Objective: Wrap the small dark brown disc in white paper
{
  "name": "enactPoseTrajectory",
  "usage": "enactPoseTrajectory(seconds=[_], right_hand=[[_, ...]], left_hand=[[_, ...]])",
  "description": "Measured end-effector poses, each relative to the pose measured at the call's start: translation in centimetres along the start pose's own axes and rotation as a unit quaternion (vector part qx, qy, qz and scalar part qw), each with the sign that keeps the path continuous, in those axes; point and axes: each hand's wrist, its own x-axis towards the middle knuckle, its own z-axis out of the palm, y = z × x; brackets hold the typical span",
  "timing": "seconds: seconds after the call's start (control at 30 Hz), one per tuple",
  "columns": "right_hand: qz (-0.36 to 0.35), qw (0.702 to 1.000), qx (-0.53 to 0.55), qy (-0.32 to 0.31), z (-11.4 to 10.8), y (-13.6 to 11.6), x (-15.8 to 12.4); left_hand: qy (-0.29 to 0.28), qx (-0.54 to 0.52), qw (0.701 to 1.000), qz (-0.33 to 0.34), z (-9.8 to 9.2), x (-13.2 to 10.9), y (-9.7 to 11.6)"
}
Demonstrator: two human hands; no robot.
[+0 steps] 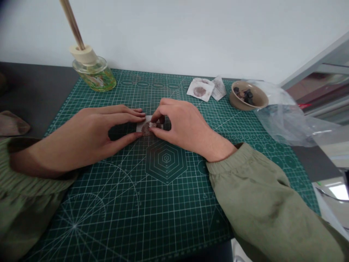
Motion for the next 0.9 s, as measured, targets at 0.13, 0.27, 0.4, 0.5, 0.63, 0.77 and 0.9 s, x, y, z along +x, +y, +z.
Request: enactPoseTrajectory(seconds=[0.13, 0.27, 0.4, 0.5, 0.63, 0.77, 0.9], right_hand=[[-0.002, 1.0, 0.009, 0.007, 0.28, -0.15, 0.06], [-0.003, 1.0, 0.019, -0.003, 0.29, -0.07, 0.0], [-0.002, 1.0, 0.026, 0.01, 0.45, -0.01, 0.14], [-0.003, 0.999, 0.041, -0.004, 0.42, -0.06, 0.11], [0.009, 0.999, 0.038, -0.004, 0.31, -0.11, 0.02], [-0.002, 0.998, 0.057, -0.005, 0.56, -0.13, 0.02], [0.011, 0.999, 0.043, 0.0, 0.52, 0.06, -0.11]], left_hand=[[0.01, 0.013, 1.0, 0.01, 0.04, -0.15, -0.08], [0.009, 0.038, 0.999, 0.008, 0.03, -0.17, 0.11], [0.006, 0.026, 1.0, -0.002, 0.02, -0.09, 0.25], [0.006, 0.02, 1.0, -0.003, 0.03, -0.07, 0.2], [0.01, 0.015, 1.0, -0.006, 0.0, -0.06, 0.03], [0.009, 0.006, 1.0, -0.022, -0.02, -0.05, -0.08], [0.001, 0.052, 0.999, -0.014, 0.03, -0.17, -0.21]])
